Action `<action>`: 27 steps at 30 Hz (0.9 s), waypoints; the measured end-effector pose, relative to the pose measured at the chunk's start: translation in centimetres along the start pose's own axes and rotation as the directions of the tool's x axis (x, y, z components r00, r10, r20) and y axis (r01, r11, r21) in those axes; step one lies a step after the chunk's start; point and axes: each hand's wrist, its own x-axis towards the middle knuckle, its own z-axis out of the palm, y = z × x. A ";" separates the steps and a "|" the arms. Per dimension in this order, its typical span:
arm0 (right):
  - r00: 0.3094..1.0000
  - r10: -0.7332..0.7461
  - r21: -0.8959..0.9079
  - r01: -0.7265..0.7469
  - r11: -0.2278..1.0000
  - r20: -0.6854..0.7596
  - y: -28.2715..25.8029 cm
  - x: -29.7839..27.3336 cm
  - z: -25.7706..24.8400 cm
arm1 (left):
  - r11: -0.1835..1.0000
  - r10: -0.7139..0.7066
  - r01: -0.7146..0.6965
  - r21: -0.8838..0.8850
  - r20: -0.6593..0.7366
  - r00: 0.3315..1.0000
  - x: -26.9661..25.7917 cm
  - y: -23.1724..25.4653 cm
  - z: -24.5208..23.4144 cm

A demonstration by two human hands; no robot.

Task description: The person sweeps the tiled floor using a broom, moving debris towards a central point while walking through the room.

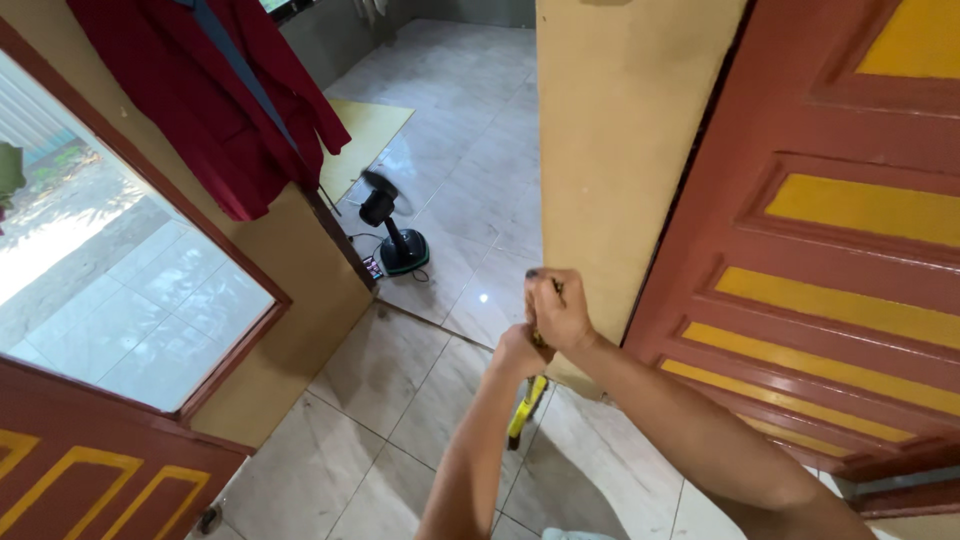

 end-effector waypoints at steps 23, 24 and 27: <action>0.990 0.084 0.038 -0.080 0.996 -0.117 6.9 10.4 4.8 | 0.991 -0.005 -0.005 0.137 0.072 0.997 10.7 -5.2 -5.7; 0.991 0.069 0.033 -0.066 0.997 -0.112 6.3 11.5 5.0 | 0.990 0.003 -0.012 0.143 0.063 0.998 11.3 -4.3 -6.8; 0.989 0.044 0.023 -0.041 0.999 -0.140 4.2 14.5 5.6 | 0.993 0.088 -0.097 0.060 0.131 0.987 13.2 -2.5 -9.8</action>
